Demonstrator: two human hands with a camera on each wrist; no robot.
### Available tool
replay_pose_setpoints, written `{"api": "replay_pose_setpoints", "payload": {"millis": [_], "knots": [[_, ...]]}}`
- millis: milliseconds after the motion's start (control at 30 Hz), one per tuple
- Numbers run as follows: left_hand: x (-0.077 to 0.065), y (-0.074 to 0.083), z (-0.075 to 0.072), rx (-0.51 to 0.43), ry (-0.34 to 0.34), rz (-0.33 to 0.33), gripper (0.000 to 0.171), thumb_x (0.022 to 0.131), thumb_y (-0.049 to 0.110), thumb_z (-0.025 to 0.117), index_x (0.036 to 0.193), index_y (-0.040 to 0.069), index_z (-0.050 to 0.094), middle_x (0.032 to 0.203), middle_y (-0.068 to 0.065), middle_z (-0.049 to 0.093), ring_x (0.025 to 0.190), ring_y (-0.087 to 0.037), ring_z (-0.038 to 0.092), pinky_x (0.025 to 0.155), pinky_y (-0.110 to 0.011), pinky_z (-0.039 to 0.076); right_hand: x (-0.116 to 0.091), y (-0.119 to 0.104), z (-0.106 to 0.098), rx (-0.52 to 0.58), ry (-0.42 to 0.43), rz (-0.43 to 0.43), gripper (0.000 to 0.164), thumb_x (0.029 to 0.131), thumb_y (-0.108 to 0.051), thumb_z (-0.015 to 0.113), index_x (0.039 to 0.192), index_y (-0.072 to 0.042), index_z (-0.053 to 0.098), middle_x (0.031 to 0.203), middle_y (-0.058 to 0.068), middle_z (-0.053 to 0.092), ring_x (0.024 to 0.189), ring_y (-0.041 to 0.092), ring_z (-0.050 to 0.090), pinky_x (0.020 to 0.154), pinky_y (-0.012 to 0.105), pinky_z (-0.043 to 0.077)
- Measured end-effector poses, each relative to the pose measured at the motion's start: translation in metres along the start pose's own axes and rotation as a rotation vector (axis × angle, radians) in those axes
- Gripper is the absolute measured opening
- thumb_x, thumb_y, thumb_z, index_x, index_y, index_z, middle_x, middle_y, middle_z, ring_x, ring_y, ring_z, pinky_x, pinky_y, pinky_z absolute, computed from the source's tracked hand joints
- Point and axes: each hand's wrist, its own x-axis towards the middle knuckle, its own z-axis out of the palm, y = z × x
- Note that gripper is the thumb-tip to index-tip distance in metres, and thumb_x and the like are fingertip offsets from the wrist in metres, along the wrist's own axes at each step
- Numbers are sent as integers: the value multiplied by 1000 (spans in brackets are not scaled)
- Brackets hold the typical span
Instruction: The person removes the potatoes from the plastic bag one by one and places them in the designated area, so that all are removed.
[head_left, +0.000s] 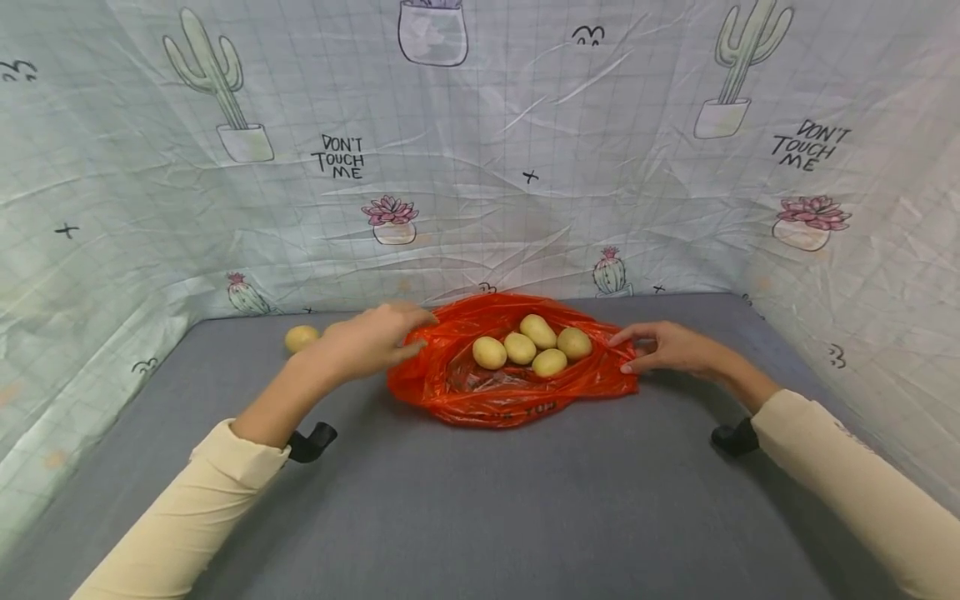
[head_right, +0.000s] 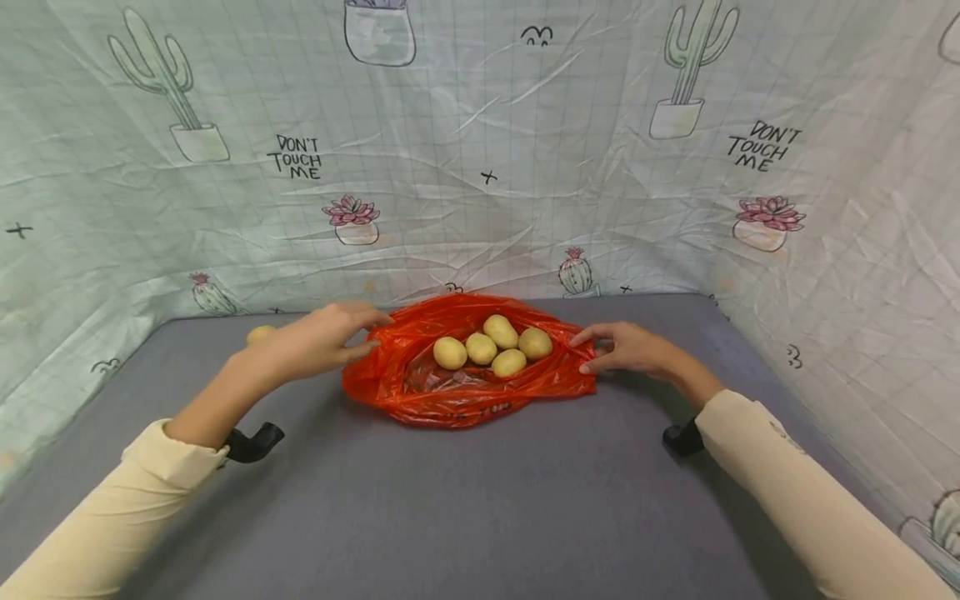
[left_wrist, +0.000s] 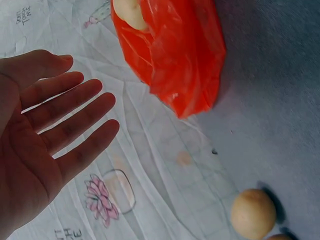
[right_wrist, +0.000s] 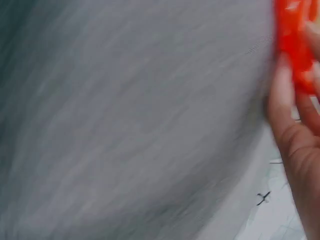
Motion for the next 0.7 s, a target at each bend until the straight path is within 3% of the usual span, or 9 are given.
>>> {"api": "replay_pose_setpoints", "payload": {"millis": [267,367,533,600,700], "knots": [[12,15,0,-21,-33,57,37,98,10,66,134,5,63,135,-12,63,119,-29,64,98,-44,52,-1,-5,-1,63,-17,27,51,92,-22,76,138,-5,61,154,25,41,144,45,34,108,52,40],[17,21,-1,-16,-48,62,35,99,12,66,133,6,64,135,-11,63,119,-28,63,99,-44,52,-1,-5,-2,81,-32,20,52,93,-22,76,139,-4,59,155,25,39,145,46,32,106,49,42],[21,27,-1,-16,-48,79,32,99,11,65,131,7,66,132,-10,65,119,-28,63,98,-43,52,-3,-7,-4,111,-57,15,52,93,-20,76,139,-5,59,156,25,38,144,43,33,100,34,45],[21,28,-1,-21,-42,91,31,99,10,65,130,7,66,132,-10,65,119,-28,63,98,-43,52,-4,-9,-5,107,-54,13,51,92,-20,76,139,-6,59,155,24,39,143,42,34,100,34,44],[22,30,-1,-30,-35,111,30,99,10,65,129,7,67,131,-10,65,119,-28,63,98,-42,52,-6,-13,-5,78,-46,7,50,92,-21,76,138,-7,60,155,23,41,142,42,36,105,44,42]]}}
